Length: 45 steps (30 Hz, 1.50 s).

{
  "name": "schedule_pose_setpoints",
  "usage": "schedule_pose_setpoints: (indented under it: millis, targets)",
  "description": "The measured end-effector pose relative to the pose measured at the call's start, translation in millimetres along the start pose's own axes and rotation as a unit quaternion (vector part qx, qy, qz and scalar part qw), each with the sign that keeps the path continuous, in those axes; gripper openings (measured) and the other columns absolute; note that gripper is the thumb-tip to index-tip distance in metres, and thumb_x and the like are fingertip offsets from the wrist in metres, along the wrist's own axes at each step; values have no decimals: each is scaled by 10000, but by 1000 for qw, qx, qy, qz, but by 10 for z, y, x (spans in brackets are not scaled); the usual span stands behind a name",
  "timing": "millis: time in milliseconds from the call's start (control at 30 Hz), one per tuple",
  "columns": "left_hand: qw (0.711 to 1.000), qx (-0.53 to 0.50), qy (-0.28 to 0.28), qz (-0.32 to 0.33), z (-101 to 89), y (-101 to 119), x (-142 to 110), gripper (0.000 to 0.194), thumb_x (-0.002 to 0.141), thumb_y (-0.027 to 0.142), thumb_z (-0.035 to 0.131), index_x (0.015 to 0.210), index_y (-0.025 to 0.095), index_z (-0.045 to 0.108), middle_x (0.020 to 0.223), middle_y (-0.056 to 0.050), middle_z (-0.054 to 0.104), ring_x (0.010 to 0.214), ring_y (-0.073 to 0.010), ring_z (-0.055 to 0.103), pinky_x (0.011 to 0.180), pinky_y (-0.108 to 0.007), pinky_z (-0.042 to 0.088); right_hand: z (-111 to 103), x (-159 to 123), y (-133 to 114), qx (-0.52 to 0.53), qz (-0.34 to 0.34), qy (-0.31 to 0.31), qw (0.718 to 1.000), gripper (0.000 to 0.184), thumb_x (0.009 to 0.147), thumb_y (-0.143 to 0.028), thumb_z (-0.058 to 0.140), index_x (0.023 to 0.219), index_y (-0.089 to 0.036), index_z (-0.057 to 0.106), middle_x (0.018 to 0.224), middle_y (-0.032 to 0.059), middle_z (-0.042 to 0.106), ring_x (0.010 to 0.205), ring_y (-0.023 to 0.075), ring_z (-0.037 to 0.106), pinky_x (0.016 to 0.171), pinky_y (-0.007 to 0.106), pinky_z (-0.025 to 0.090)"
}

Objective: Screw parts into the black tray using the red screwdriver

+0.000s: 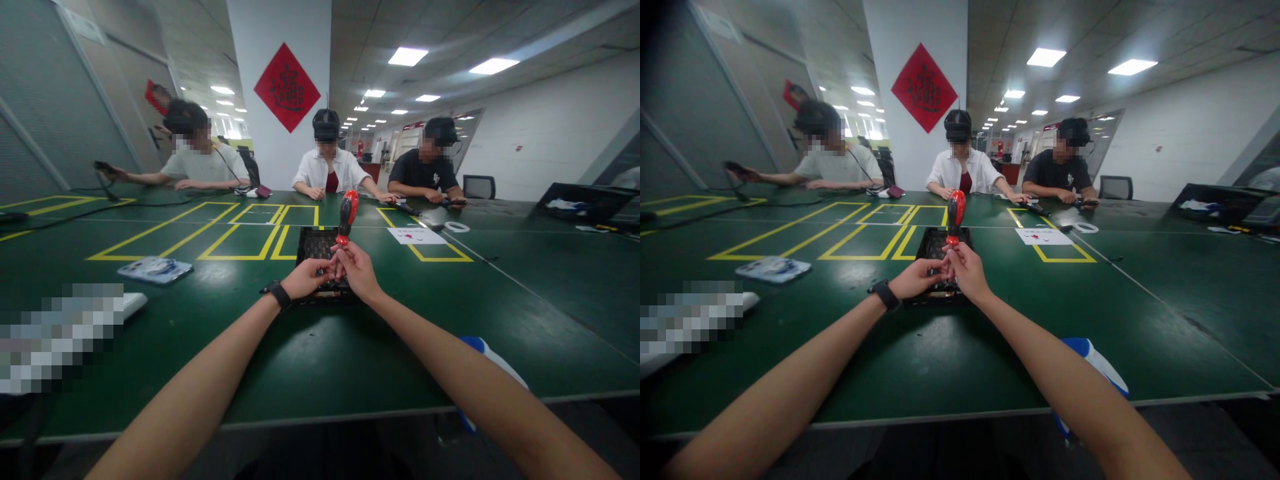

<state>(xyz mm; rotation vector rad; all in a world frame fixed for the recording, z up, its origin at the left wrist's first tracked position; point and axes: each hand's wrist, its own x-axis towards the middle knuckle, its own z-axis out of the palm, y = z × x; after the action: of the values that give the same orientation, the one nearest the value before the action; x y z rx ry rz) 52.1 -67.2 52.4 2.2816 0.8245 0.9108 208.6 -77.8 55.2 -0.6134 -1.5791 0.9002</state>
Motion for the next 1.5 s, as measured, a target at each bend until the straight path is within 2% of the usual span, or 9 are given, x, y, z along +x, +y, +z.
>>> schedule_pose_setpoints:
  millis: [167,533,667,800,1067,1200,1333,1500]
  targets:
    - [998,3,46,-42,28,-5,8,251,704,357,632,750,112,602,699,-8,599,651,-119,525,665,-234,421,-2,4,16,3,0,-3,1000,282,832,-429,482,921,-163,514,695,-13,569,455,54,496,463,197,427]
    - [1000,-11,-2,-6,2,-41,-6,214,789,301,527,813,122,642,792,-23,646,758,-143,566,767,-254,420,-26,11,37,11,10,-10,1000,314,830,-443,474,957,-162,532,728,-4,565,457,57,486,446,205,442]
    - [999,-33,13,-21,16,-44,12,248,754,350,574,830,121,629,766,-28,634,718,-135,559,730,-256,432,-22,10,33,-6,-4,5,1000,275,830,-418,489,933,-165,527,732,-8,567,456,48,491,458,194,429]
    - [999,-20,23,-40,19,-25,5,257,711,372,620,728,116,612,694,-14,612,652,-122,532,675,-244,426,-12,21,48,-13,-7,10,1000,267,818,-425,505,898,-170,518,709,-18,564,448,45,487,457,185,420]
    - [1000,1,0,-23,0,-7,-13,255,792,323,523,803,109,661,780,-24,662,741,-149,568,745,-252,418,-23,20,40,29,15,-21,999,314,820,-453,481,965,-176,499,733,-4,580,442,54,474,433,203,440]
    - [1000,11,12,-24,9,-21,1,254,778,341,542,812,116,654,772,-22,659,729,-142,573,731,-244,425,-21,23,29,11,0,-9,1000,279,825,-422,492,939,-168,505,726,-8,572,451,48,480,454,195,431]
    - [998,10,35,-42,27,-27,5,257,723,369,607,725,113,631,717,-30,648,669,-135,565,676,-240,431,-12,23,34,5,0,-3,1000,274,816,-430,503,906,-171,493,700,-20,567,447,48,488,453,189,422]
    - [999,22,16,-22,19,-15,-11,223,768,318,551,769,121,655,763,-28,663,716,-145,577,719,-249,425,-19,21,32,6,8,-4,1000,296,817,-447,493,914,-168,507,723,-8,572,453,47,486,449,188,419]
